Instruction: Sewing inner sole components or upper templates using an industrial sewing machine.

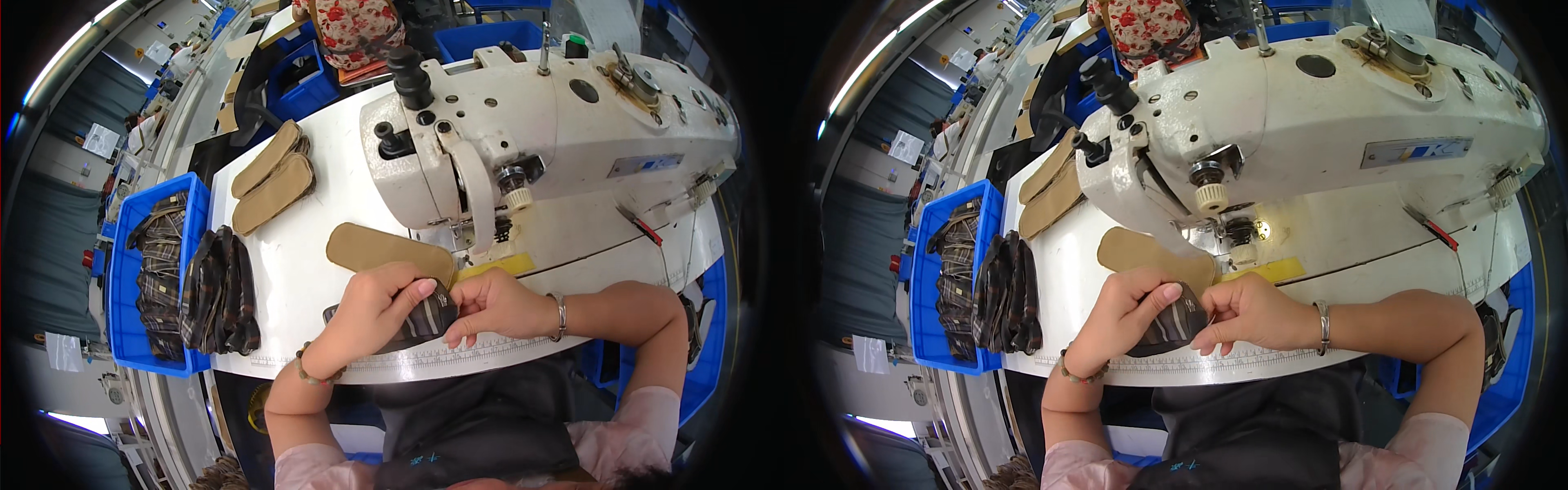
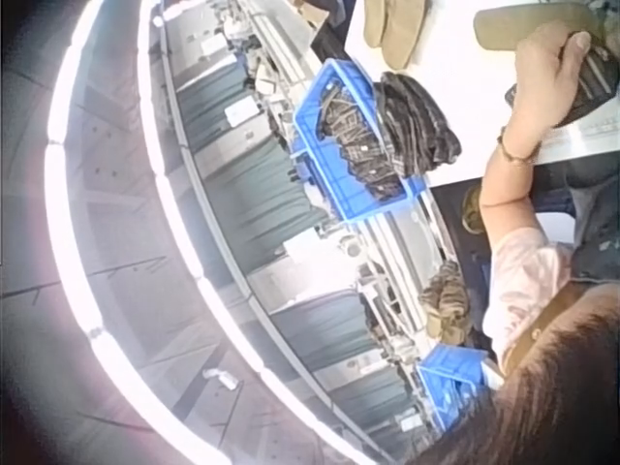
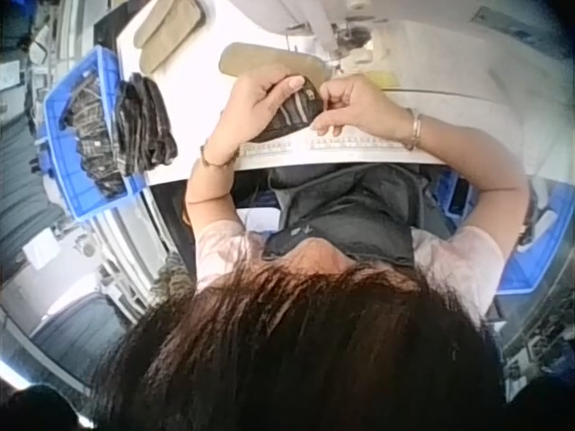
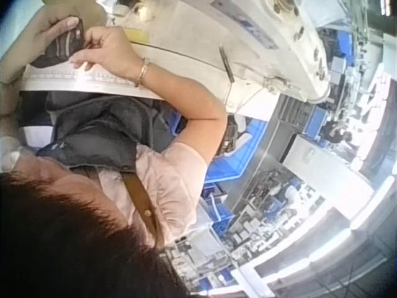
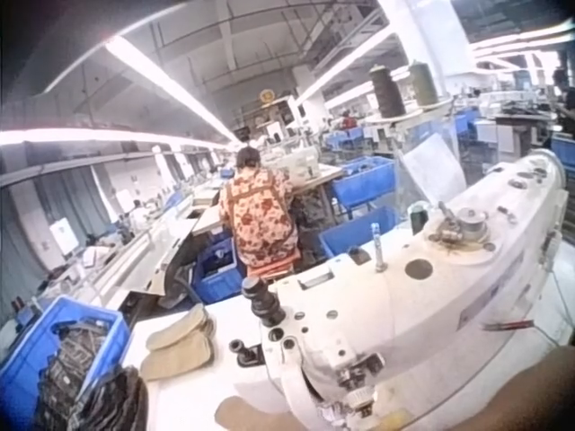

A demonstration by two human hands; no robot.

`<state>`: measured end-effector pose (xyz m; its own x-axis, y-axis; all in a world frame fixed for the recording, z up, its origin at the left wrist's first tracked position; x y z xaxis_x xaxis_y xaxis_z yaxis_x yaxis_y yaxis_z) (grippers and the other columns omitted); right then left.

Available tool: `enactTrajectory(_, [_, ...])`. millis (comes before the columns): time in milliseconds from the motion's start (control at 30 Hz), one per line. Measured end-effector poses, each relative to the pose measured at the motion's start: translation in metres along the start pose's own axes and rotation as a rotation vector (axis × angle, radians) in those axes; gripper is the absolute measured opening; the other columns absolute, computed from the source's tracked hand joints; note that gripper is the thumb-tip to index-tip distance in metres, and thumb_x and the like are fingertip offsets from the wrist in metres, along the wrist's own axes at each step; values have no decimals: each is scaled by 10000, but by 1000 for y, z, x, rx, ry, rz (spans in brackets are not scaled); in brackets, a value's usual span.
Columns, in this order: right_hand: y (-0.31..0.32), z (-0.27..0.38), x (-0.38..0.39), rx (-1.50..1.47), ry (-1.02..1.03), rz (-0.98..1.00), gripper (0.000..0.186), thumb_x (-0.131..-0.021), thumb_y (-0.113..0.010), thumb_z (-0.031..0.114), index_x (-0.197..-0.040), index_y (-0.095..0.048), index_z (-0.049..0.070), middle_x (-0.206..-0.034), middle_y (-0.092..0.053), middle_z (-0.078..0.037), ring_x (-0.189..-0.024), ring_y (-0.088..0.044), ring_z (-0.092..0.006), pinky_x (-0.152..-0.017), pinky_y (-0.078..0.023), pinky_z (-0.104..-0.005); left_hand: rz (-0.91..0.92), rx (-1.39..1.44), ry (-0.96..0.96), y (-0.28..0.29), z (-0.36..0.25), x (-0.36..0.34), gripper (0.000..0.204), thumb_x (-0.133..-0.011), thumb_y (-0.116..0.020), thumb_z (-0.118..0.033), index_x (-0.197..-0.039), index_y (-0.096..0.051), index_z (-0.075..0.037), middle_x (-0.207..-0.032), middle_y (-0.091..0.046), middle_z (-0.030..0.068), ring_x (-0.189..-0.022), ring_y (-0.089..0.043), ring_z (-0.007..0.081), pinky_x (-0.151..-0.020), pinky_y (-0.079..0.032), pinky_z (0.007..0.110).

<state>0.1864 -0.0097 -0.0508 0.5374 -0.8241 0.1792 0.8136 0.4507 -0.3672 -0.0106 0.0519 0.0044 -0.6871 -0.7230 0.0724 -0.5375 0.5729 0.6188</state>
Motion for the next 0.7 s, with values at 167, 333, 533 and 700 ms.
enactTrajectory(167, [1,4,2,55,-44,59,196,-899,-723,175,-818,-651,12,-735,-688,-49,-646,-652,-73,-566,-511,-198,19,255,77,-6,11,-4,196,-986,-591,-185,-940,-630,1,-769,-625,64,-675,-560,138,-635,-461,298])
enactTrajectory(333, [2,-1,0,79,-124,132,235,-922,-694,183,-762,-642,19,-693,-668,-34,-612,-635,-67,-556,-502,-202,121,470,158,-2,12,-7,261,-1030,-536,-224,-876,-605,-25,-778,-545,-62,-705,-450,31,-620,-405,221])
enactTrajectory(533, [-1,0,1,162,-149,280,280,-938,-672,227,-742,-620,33,-699,-660,-21,-587,-618,-60,-540,-484,-205,212,570,198,-11,9,-5,317,-1039,-516,-260,-820,-569,-38,-714,-448,-81,-674,-377,39,-604,-366,218])
enactTrajectory(700, [1,-1,0,134,-169,234,288,-938,-669,237,-737,-607,41,-685,-643,-14,-566,-601,-63,-529,-471,-213,288,545,170,-1,14,-5,280,-958,-659,-266,-844,-638,-11,-722,-547,-43,-693,-455,34,-609,-388,211])
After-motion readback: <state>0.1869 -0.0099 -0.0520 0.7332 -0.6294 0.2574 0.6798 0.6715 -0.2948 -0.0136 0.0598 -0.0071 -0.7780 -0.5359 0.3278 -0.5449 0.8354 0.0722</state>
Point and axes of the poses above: each hand's wrist, its own x-axis away from the middle knuckle, its own y-axis out of the back of the hand, z = x × y, the point moved 1 cm from there along -x, towards the middle knuckle
